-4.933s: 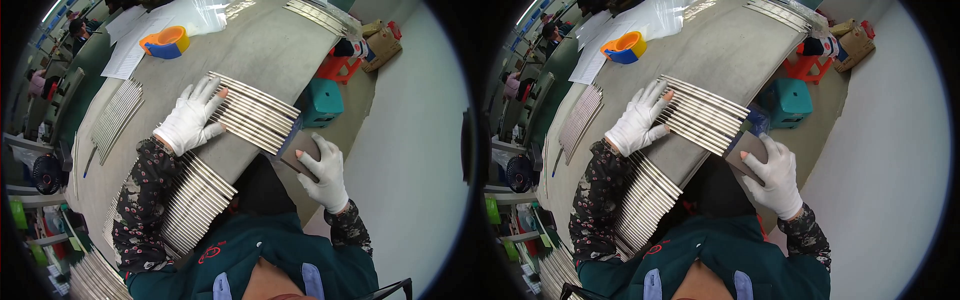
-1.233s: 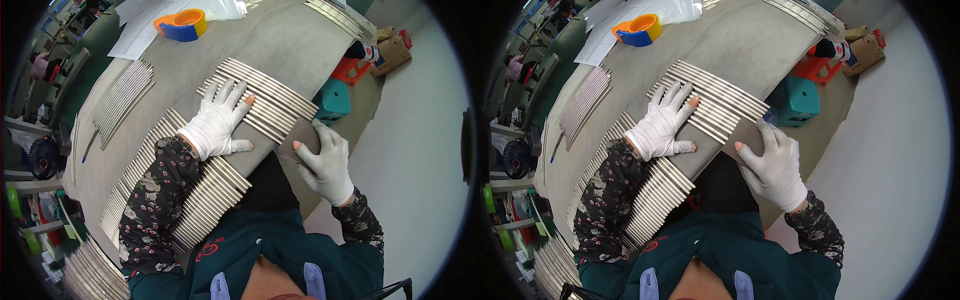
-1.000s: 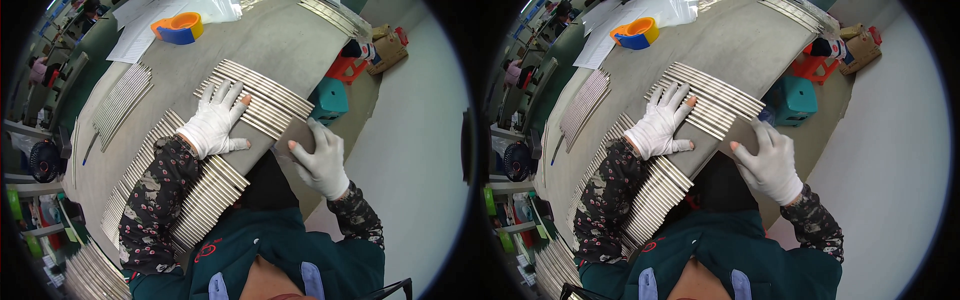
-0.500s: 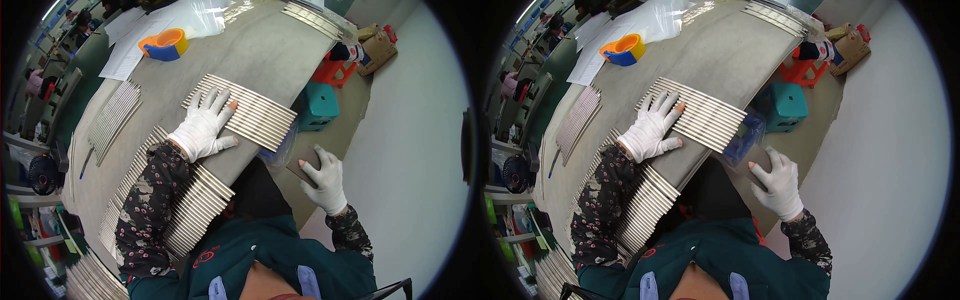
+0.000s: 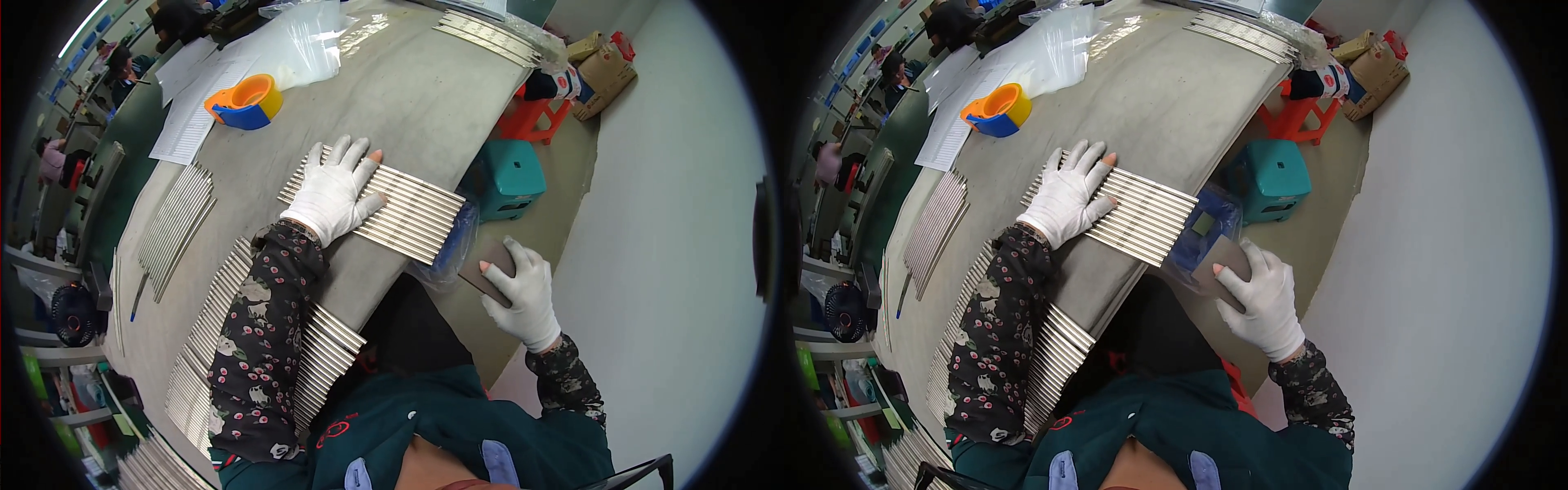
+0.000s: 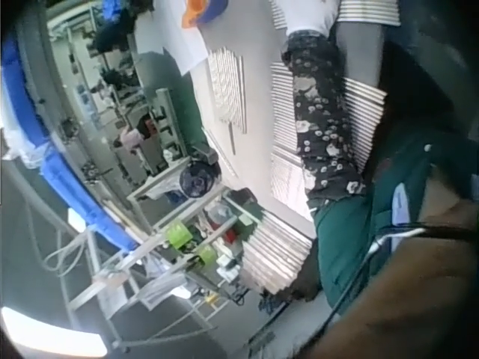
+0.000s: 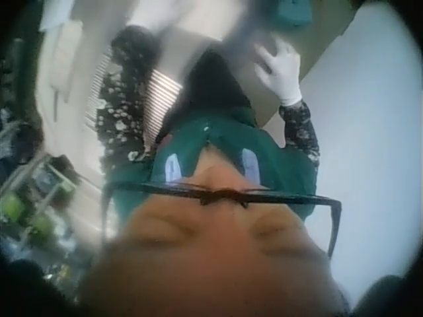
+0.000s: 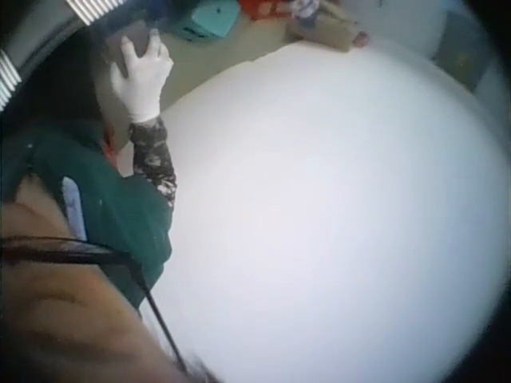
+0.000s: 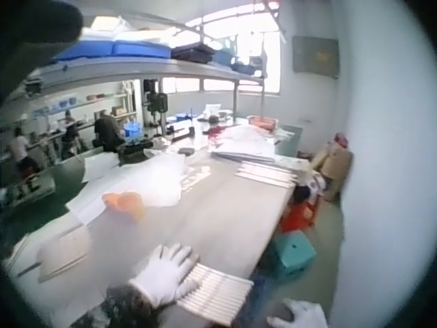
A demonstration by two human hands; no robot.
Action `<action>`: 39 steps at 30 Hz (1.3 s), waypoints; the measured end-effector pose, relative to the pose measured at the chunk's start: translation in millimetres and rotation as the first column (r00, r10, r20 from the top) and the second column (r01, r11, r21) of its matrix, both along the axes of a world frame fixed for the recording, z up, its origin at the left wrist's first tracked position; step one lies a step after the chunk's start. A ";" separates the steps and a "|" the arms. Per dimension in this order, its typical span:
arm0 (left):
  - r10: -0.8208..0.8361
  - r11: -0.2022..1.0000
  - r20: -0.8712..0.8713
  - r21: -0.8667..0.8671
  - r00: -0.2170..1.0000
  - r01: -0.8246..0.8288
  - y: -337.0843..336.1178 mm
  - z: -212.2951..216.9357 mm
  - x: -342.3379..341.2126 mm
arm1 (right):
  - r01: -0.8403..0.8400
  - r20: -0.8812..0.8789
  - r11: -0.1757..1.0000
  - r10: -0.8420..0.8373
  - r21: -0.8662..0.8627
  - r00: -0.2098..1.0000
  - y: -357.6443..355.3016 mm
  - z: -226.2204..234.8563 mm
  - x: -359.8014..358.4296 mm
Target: The recorder uses a sanding block to sand the ends of a bundle of metal rods and organizes them on a workbench.
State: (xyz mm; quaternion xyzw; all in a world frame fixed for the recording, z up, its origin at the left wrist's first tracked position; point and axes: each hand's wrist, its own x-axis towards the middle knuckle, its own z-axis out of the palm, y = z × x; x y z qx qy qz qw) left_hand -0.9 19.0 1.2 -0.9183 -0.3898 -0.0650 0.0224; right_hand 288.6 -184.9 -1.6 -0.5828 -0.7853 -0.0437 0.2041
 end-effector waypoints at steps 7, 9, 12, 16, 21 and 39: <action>0.000 1.000 0.006 0.005 1.000 0.000 2.3 1.4 1.4 | -0.115 -0.055 0.990 0.120 0.078 0.991 41.7 12.4 -6.0; -0.012 1.000 0.011 0.003 1.000 0.012 2.8 1.7 0.8 | -0.147 -0.067 0.986 0.152 0.076 0.986 47.9 14.8 -6.8; -0.013 1.000 -0.001 0.006 1.000 0.013 3.4 1.6 0.6 | -0.164 -0.085 0.985 0.168 0.058 0.982 51.0 15.1 -7.2; -0.011 1.000 0.014 0.008 1.000 0.011 3.7 1.2 1.6 | -0.168 -0.086 0.984 0.173 0.058 0.981 48.6 11.0 -8.3; -0.004 1.000 0.019 -0.004 1.000 0.004 3.2 1.2 2.0 | -0.155 -0.083 0.987 0.159 0.053 0.984 44.3 14.8 -2.3; -0.009 1.000 0.034 0.017 0.999 0.008 3.8 -1.0 0.8 | -0.098 -0.100 0.972 0.121 0.212 0.988 82.5 20.5 -20.7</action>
